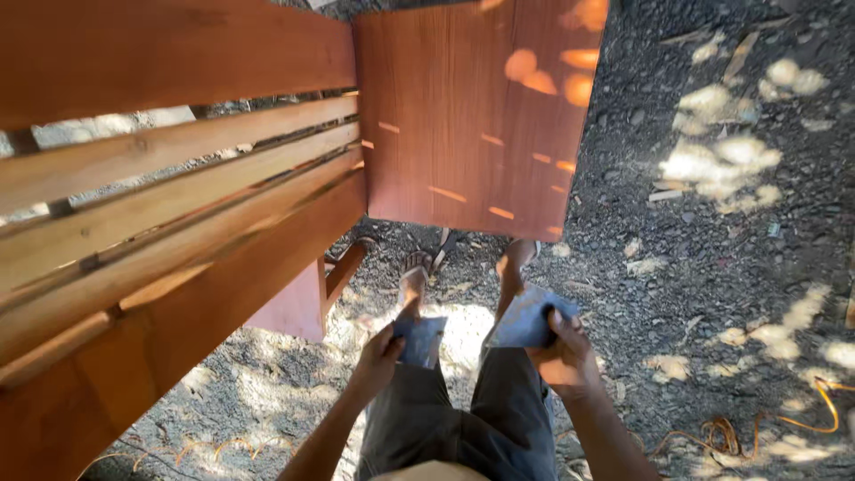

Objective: The person sands the edges and surfaces of a wooden table and chair using sandpaper. They move between different pieces of furniture, smoothing the wood by hand.

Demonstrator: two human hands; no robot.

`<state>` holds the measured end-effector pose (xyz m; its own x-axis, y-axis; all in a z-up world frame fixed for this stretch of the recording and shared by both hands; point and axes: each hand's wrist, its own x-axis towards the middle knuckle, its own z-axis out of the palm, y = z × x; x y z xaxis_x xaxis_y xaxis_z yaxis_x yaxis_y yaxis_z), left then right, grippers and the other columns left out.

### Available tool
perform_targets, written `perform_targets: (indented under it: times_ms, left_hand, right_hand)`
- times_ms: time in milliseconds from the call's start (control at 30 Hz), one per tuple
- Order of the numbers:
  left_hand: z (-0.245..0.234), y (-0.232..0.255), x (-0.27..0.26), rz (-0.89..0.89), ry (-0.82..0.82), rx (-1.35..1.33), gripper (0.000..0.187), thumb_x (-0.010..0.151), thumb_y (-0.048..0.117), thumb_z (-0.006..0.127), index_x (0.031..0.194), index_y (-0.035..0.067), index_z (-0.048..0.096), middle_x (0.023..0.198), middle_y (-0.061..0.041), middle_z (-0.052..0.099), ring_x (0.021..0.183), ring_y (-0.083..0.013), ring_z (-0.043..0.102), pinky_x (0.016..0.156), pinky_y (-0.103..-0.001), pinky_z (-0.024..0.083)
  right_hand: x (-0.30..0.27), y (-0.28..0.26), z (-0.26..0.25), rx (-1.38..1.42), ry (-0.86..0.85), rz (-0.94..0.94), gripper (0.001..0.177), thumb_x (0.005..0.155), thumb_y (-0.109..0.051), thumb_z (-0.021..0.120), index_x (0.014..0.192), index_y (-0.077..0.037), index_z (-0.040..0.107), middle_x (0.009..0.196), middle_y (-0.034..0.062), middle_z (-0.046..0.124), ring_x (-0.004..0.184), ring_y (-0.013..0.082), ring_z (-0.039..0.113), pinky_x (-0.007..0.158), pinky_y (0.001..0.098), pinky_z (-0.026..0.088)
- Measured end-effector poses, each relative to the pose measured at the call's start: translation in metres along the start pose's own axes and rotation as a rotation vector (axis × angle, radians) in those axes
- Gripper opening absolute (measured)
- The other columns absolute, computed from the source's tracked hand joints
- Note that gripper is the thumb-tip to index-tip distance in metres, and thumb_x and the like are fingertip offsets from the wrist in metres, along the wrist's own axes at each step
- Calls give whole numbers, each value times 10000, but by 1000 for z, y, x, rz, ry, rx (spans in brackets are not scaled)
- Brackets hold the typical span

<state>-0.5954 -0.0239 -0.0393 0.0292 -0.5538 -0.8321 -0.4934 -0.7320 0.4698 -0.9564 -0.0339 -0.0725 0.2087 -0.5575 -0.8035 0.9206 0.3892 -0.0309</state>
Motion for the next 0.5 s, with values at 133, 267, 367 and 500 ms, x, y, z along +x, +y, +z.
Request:
perform_targets:
  times_ms: [133, 267, 367, 500]
  left_hand:
    - [16, 5, 2, 88, 12, -22, 160, 1005, 74, 555, 1138, 14, 622, 922, -72, 621, 866, -150, 570, 794, -326, 503]
    - [30, -5, 7, -52, 19, 136, 129, 1047, 99, 580, 1117, -8, 595, 947, -112, 624, 887, -167, 591, 812, -327, 498]
    - [28, -5, 6, -20, 14, -18, 202, 1016, 70, 537, 1210, 48, 592, 972, -110, 659, 896, -179, 595, 832, -331, 517]
    - [23, 23, -8, 16, -85, 15, 247, 996, 71, 549, 1233, 69, 619, 1021, -125, 699, 948, -207, 651, 824, -355, 535]
  right_hand:
    - [11, -26, 17, -13, -16, 29, 578, 953, -215, 637, 1471, 13, 518, 1387, 150, 606, 1289, 292, 574, 1107, 496, 418]
    - [34, -40, 36, -80, -40, 18, 578, 944, -222, 619, 1470, -13, 497, 1433, 108, 587, 1332, 260, 549, 1134, 502, 396]
    - [49, -36, 46, 73, -285, 105, 485, 1029, -184, 646, 1439, 45, 526, 1373, 197, 591, 1289, 335, 565, 1137, 529, 402]
    - [32, -33, 55, 99, -146, 161, 385, 995, -197, 687, 1323, -5, 626, 1254, 138, 657, 1196, 308, 609, 1101, 530, 407]
